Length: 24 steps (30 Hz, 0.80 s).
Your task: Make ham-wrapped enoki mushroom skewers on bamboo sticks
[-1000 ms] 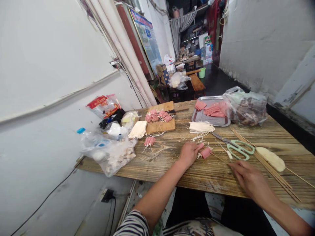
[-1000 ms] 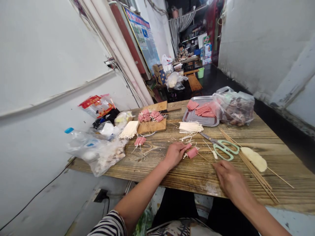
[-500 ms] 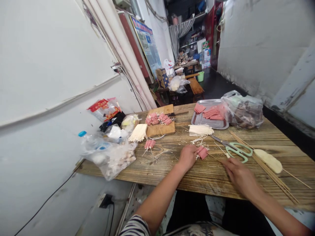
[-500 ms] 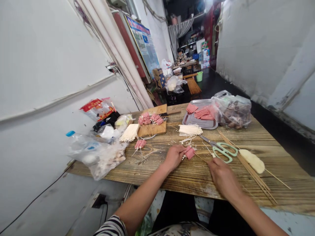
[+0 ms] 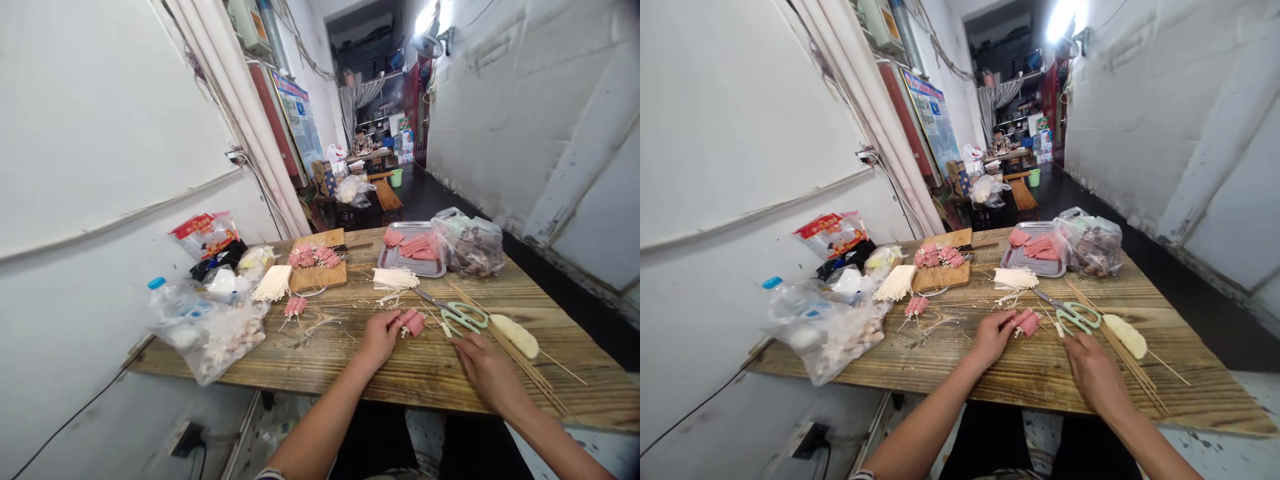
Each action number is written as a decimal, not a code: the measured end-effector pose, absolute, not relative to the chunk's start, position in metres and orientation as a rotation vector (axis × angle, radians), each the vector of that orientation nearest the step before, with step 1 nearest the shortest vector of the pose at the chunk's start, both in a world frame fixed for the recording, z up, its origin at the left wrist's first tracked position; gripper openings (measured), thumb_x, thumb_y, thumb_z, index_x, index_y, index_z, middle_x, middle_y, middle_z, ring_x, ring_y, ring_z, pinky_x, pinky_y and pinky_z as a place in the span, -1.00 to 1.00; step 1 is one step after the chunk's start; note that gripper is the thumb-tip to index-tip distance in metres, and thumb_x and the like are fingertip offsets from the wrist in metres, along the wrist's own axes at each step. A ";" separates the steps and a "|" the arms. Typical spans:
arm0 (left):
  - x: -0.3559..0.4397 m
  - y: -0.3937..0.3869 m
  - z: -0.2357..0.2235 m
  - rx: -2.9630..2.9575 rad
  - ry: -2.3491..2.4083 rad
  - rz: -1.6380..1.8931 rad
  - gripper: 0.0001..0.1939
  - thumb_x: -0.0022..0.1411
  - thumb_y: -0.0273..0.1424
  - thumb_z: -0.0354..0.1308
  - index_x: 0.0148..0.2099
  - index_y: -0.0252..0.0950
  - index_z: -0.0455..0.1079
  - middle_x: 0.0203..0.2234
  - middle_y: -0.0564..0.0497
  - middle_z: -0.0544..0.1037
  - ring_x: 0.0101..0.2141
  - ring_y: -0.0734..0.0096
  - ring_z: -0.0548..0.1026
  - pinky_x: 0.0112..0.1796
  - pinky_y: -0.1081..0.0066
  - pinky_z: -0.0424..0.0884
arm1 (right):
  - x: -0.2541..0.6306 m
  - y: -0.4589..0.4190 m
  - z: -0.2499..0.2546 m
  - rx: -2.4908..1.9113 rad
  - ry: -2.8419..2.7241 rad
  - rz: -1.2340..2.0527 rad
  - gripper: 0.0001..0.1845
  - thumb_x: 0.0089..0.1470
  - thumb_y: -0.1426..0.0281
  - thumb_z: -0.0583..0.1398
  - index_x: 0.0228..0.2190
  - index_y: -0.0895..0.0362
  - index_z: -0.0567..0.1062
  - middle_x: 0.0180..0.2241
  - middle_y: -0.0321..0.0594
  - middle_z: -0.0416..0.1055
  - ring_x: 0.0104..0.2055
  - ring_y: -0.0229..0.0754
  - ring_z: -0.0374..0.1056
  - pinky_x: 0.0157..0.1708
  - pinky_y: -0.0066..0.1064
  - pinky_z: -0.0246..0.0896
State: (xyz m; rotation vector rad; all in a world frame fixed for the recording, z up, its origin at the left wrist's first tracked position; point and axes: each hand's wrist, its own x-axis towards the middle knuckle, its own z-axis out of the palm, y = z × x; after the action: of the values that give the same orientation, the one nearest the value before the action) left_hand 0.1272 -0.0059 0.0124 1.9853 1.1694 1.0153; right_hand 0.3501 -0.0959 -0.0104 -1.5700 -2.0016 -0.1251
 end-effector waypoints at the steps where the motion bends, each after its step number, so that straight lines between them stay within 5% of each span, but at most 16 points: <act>1: 0.128 -0.007 0.012 2.003 1.155 1.015 -0.78 0.26 -0.46 0.12 -0.10 -0.28 0.55 -0.17 -0.05 0.63 -0.18 0.31 0.57 -0.06 0.26 0.47 | 0.352 -0.098 -0.008 -1.576 -2.000 -0.137 -0.68 0.25 0.38 -0.01 -0.29 0.13 0.53 -0.40 -0.14 0.42 -0.36 -0.15 0.36 -0.34 -0.30 0.30; 11: 0.094 -0.022 0.014 2.040 1.196 1.285 -0.72 0.24 -0.47 0.12 -0.02 -0.29 0.51 -0.14 -0.11 0.61 -0.18 0.32 0.58 -0.06 0.23 0.52 | 0.401 -0.074 0.053 -1.750 -1.991 -0.228 -0.61 0.24 0.22 0.00 -0.32 0.11 0.56 -0.33 -0.14 0.50 -0.34 -0.14 0.41 -0.36 -0.34 0.27; 18: 0.074 -0.021 0.010 1.944 1.345 1.480 -0.73 0.23 -0.43 0.11 -0.05 -0.33 0.52 -0.16 -0.14 0.61 -0.18 0.32 0.59 -0.12 0.29 0.55 | 0.415 0.032 0.076 -1.789 -2.157 0.044 -0.68 0.16 0.31 0.06 -0.28 0.14 0.59 -0.25 -0.14 0.57 -0.24 -0.12 0.46 -0.21 -0.35 0.29; 24: 0.074 -0.019 0.010 1.871 1.347 1.478 -0.74 0.23 -0.47 0.09 -0.09 -0.30 0.54 -0.19 -0.11 0.63 -0.19 0.32 0.60 -0.18 0.35 0.58 | 0.375 0.125 0.070 -1.814 -2.285 -0.048 -0.68 0.15 0.41 0.05 -0.22 0.19 0.59 -0.16 -0.07 0.55 -0.13 -0.11 0.43 -0.12 -0.40 0.23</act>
State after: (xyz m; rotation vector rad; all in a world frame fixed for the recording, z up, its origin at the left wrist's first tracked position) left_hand 0.0735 -0.0185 0.0102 1.8712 1.3472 1.4783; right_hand 0.3748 0.1250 0.0699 -1.8143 -2.2851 -0.0477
